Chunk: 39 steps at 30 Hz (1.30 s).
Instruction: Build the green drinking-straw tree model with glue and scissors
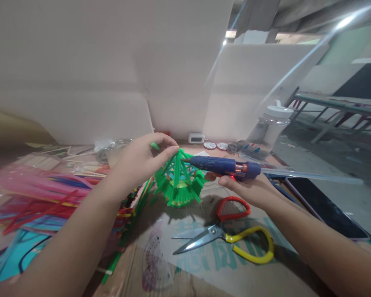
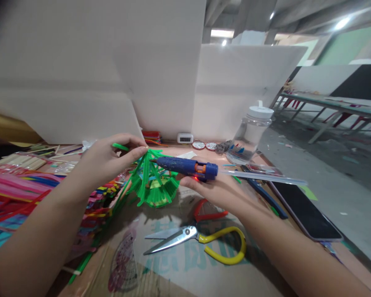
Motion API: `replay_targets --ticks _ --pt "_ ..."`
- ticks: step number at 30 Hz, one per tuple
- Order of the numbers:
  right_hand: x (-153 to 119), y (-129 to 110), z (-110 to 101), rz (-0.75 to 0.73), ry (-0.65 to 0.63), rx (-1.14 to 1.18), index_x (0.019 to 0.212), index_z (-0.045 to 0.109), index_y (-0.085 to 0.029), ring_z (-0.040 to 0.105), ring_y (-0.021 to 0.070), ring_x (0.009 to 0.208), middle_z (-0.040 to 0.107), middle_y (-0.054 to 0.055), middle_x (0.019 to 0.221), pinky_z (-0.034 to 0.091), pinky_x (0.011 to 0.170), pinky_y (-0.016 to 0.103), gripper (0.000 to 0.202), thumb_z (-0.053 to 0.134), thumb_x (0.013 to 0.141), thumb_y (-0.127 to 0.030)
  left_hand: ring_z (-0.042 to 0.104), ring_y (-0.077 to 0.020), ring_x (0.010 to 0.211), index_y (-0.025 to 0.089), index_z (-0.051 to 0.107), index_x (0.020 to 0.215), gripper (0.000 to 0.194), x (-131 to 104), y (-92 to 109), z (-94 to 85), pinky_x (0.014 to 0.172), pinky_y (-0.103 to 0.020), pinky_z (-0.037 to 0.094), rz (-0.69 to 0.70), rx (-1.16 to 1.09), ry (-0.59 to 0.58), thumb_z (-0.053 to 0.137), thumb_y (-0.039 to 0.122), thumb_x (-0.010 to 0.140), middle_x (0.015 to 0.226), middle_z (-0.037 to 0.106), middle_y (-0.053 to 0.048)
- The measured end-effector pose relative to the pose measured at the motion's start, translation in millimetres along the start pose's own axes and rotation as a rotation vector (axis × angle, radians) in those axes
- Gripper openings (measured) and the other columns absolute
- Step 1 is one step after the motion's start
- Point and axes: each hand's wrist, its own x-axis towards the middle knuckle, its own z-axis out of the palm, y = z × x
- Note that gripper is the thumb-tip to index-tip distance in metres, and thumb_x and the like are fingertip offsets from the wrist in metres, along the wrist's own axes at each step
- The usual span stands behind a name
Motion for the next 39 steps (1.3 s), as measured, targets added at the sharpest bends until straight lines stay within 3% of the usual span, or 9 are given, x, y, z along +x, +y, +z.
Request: replay_targets --ticks 19,26,39 --pt "2.5 -8.0 1.9 0.060 0.025 -0.049 0.081 0.064 -0.022 0.065 0.0217 0.067 0.069 0.002 0.073 0.051 0.060 0.033 0.041 0.061 0.079 -0.063 0.060 -0.0155 0.072 0.022 0.072 0.092 0.026 -0.3 0.1 -0.4 0.070 -0.026 0.045 0.002 0.002 -0.001 0.057 0.043 0.090 0.085 0.072 0.000" --pt "1.4 -4.6 2.6 0.066 0.026 -0.030 0.087 0.068 -0.022 0.068 0.0251 0.078 0.073 0.004 0.081 0.054 0.070 0.038 0.042 0.062 0.078 -0.063 0.062 -0.0171 0.076 0.022 0.072 0.092 0.027 -0.4 0.2 -0.5 0.071 -0.026 0.046 0.003 0.015 -0.002 0.057 0.044 0.090 0.087 0.073 -0.001" --pt "0.9 -2.5 0.1 0.045 -0.012 -0.031 0.091 0.067 -0.026 0.067 0.0245 0.082 0.073 0.002 0.086 0.054 0.070 0.035 0.036 0.064 0.080 -0.060 0.061 -0.0163 0.076 0.021 0.071 0.092 0.026 -0.9 0.5 -0.3 0.070 -0.026 0.046 0.003 0.009 -0.006 0.057 0.044 0.090 0.086 0.072 -0.001"
